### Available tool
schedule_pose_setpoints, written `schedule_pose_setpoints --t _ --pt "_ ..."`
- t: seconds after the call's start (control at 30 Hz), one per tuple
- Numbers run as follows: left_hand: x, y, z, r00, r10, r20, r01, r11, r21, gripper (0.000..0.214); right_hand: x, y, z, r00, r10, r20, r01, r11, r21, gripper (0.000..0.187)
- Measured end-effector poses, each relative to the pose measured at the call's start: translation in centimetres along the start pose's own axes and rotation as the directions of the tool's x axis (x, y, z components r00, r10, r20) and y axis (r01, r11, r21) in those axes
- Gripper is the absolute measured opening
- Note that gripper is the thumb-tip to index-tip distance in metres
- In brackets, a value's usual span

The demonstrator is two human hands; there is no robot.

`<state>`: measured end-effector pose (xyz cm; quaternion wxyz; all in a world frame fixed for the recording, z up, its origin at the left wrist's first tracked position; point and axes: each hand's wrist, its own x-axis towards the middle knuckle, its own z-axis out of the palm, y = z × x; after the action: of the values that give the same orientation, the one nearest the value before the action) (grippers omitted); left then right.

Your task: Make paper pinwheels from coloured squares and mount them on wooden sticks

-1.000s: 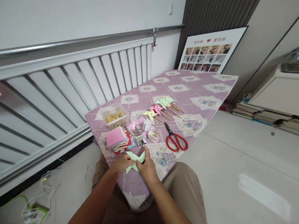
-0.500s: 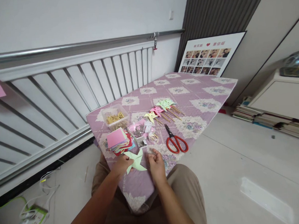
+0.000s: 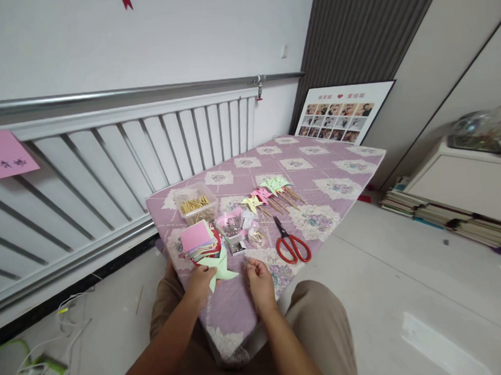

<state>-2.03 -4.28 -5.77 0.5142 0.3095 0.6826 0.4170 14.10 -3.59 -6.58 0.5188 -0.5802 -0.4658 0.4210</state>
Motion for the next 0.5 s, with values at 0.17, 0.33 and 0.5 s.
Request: schedule_pose_setpoints --t 0.17,0.33,0.5 --pt "-0.4 0.2 0.1 0.999 -0.010 -0.032 0.005 0.985 -0.173 0.008 -0.3 -0.5 0.0 0.997 -0.080 0.008 0.080 0.993 -0.090 0.031" --pt "-0.5 0.1 0.0 0.999 -0.023 -0.034 0.015 0.975 -0.221 0.009 0.2 -0.7 -0.2 0.985 -0.154 0.073 0.166 0.963 -0.212 0.028" --pt "-0.1 0.0 0.0 0.999 -0.032 -0.025 0.027 0.985 -0.172 0.012 2.9 -1.7 -0.3 0.951 -0.216 0.222 0.286 0.885 -0.368 0.025"
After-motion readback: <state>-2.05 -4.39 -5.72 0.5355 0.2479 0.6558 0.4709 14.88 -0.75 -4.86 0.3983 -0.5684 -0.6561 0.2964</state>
